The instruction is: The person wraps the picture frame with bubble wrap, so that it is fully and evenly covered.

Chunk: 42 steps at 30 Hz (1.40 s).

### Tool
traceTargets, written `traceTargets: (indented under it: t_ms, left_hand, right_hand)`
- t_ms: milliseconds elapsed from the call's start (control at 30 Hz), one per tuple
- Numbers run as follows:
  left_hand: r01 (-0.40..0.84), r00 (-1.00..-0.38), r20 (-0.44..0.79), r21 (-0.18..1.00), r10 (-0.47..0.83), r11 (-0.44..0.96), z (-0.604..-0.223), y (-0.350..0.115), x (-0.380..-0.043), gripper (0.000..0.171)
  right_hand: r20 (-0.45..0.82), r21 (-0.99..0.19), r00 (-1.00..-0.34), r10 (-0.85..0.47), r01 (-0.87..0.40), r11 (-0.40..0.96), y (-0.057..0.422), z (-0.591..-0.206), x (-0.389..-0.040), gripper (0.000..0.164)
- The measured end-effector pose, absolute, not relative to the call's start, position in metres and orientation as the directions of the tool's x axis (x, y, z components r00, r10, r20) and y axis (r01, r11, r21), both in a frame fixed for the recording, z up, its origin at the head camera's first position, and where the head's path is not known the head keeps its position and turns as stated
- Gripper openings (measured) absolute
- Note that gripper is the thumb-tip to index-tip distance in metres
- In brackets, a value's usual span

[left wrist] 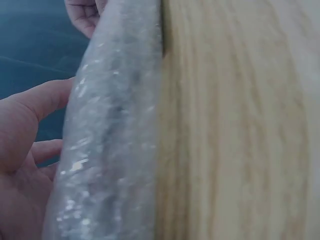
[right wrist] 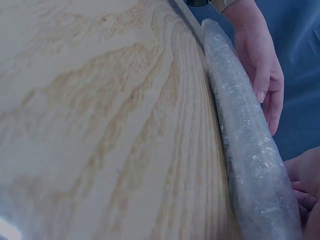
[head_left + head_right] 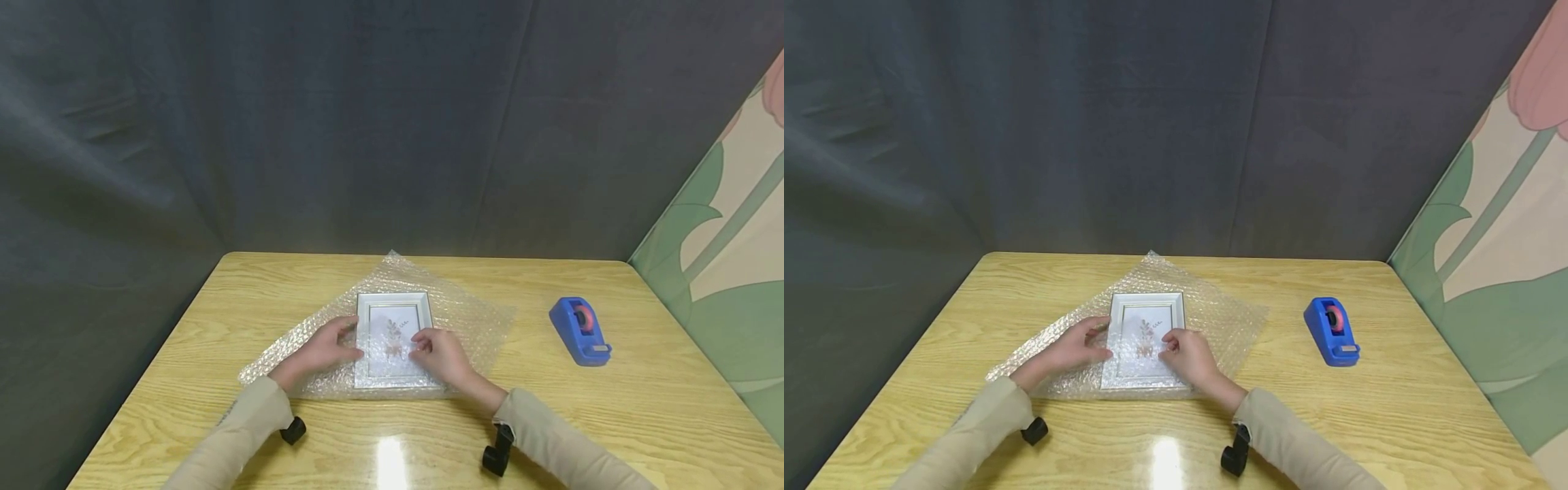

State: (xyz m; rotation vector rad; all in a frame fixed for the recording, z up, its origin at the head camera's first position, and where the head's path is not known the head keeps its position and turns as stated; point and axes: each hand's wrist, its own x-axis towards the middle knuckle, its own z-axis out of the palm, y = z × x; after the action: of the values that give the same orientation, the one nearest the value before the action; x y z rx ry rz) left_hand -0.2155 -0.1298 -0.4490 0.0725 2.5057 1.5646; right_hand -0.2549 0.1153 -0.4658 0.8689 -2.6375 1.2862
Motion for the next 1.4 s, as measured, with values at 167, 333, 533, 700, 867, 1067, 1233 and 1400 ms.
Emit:
traceTargets:
  t_ms: [167,333,533,700,867,1067,1233,1400]
  left_hand:
    - [-0.002,-0.991,-0.077,0.835,0.113,0.55,-0.45,-0.125,-0.214,0.08]
    - [0.004,-0.996,-0.049,0.797,0.07,0.604,-0.452,-0.121,-0.216,0.08]
    - [-0.036,-0.998,-0.06,0.787,0.018,0.616,-0.453,-0.12,-0.216,0.08]
    - [-0.044,-0.998,-0.064,0.785,0.01,0.618,-0.452,-0.119,-0.216,0.08]
    - [-0.049,-0.997,-0.073,0.784,0.013,0.619,-0.453,-0.118,-0.215,0.08]
    - [-0.047,-0.998,-0.062,0.792,0.004,0.609,-0.456,-0.117,-0.216,0.08]
    - [-0.045,-0.999,-0.047,0.798,-0.011,0.601,-0.457,-0.113,-0.215,0.08]
    - [-0.049,-0.998,-0.056,0.795,-0.008,0.605,-0.453,-0.112,-0.212,0.081]
  right_hand:
    - [0.317,-0.678,-0.828,-0.462,-0.539,0.5,0.115,-0.466,-0.254,0.021]
    - [0.27,-0.704,-0.821,-0.503,-0.525,0.479,0.118,-0.462,-0.256,0.031]
    - [0.255,-0.774,-0.796,-0.548,-0.508,0.378,0.128,-0.456,-0.257,0.047]
    - [0.269,-0.75,-0.796,-0.542,-0.527,0.4,0.134,-0.459,-0.252,0.06]
    - [0.193,-0.798,-0.837,-0.512,-0.438,0.415,0.137,-0.463,-0.248,0.085]
    - [0.095,-0.883,-0.862,-0.497,-0.303,0.357,0.136,-0.47,-0.248,0.097]
    - [0.111,-0.911,-0.856,-0.505,-0.291,0.292,0.136,-0.472,-0.249,0.096]
    - [0.108,-0.922,-0.849,-0.517,-0.28,0.268,0.135,-0.472,-0.247,0.095]
